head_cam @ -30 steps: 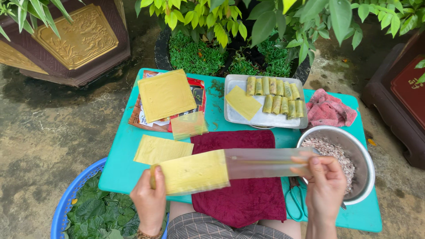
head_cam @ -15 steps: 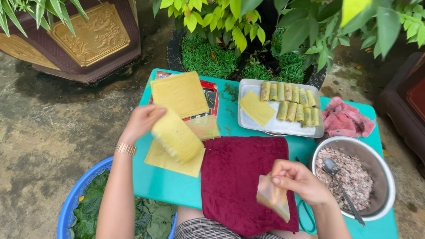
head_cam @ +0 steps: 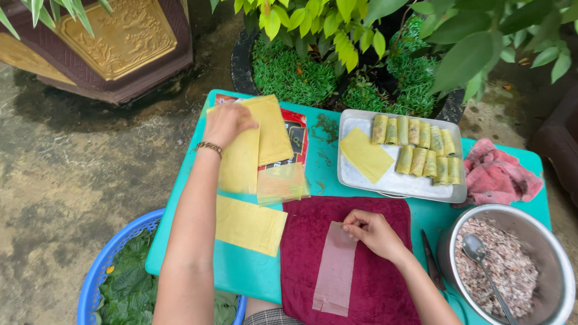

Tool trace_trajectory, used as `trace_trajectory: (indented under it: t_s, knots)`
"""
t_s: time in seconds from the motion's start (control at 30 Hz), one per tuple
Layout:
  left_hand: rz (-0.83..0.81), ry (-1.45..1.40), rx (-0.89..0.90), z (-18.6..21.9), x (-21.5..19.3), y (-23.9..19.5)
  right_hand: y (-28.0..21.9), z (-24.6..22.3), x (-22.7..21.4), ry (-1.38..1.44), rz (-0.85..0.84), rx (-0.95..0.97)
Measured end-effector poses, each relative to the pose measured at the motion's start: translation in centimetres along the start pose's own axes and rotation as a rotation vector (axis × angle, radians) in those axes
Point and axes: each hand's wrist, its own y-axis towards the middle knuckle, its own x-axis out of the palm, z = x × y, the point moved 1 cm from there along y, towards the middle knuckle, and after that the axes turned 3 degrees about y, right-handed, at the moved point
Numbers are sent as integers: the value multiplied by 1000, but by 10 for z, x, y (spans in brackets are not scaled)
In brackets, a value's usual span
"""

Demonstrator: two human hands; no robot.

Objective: The person prepares spring rolls by placing a leaf and a scoop of meat filling onto a square wrapper on a towel, rolling it tightly by hand, and placing the finished roll on a tray with others.

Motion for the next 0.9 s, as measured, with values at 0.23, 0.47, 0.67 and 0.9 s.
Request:
trace_trajectory:
  t_s: [0.23, 0.47, 0.67, 0.9]
  knots:
    - [172, -261, 70, 89, -1, -40, -19, -45, 6, -338, 58, -179]
    - [-18, -266, 273, 159, 15, -136, -34, -56, 12, -460, 394, -403]
    - [-238, -252, -133, 149, 12, -131, -41, -55, 20, -184, 363, -228]
    - [-116, -236, 115, 158, -3, -143, -38, -44, 38, -8, 289, -154]
